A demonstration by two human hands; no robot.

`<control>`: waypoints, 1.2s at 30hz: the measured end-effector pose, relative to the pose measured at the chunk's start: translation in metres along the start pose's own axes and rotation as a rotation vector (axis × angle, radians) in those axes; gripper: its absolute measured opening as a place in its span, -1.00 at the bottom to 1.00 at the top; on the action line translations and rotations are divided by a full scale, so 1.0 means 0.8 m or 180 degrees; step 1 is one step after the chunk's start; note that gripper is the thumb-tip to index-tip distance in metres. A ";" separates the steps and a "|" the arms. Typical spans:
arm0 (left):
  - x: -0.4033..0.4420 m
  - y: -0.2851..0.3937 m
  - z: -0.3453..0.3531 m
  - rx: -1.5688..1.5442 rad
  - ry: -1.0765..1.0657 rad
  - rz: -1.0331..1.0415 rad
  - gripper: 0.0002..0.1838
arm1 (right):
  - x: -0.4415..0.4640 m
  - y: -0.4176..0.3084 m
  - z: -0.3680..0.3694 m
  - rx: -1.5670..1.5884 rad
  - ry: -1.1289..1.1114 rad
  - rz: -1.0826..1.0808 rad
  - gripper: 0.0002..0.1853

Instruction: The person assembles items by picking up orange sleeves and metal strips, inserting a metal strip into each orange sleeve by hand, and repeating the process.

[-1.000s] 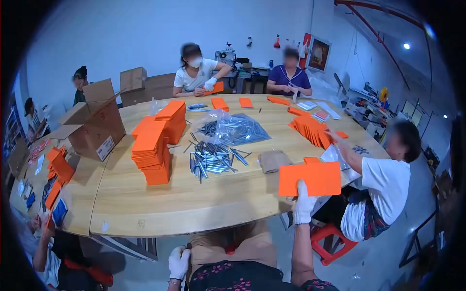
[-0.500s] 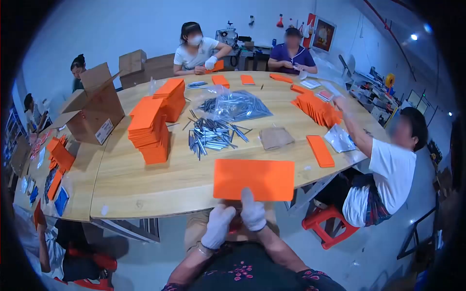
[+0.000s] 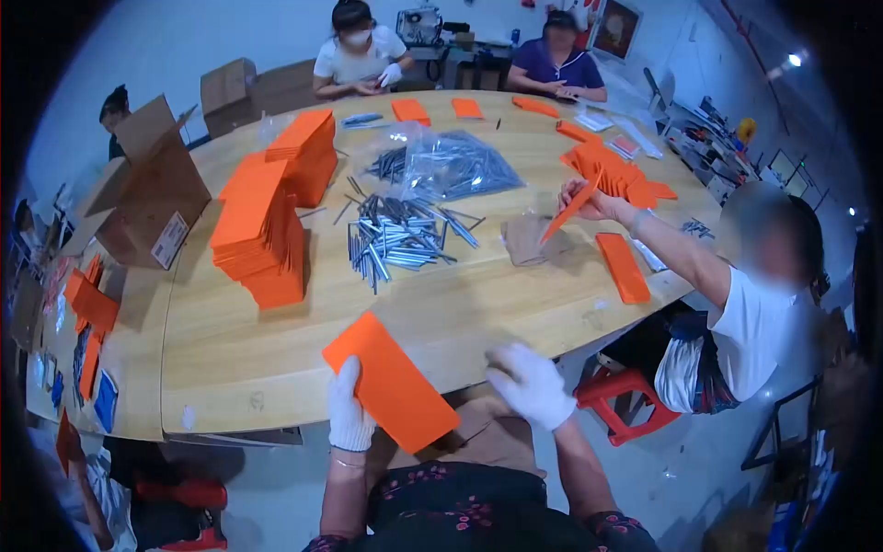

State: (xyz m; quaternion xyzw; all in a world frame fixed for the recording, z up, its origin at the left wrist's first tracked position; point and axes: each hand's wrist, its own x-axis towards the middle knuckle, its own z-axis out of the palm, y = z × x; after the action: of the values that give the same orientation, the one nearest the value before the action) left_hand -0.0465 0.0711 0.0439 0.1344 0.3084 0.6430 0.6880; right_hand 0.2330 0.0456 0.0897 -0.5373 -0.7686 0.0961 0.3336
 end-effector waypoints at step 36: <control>0.037 0.003 0.032 0.1420 0.0454 -0.0280 -0.80 | 0.285 0.101 0.091 0.1244 0.0342 0.0435 -0.84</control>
State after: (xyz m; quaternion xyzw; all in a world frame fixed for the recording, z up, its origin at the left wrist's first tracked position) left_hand -0.0334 0.1051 0.0575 0.2238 0.4963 0.5363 0.6450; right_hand 0.2043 0.2961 0.0870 -0.5176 -0.6783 0.2370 0.4647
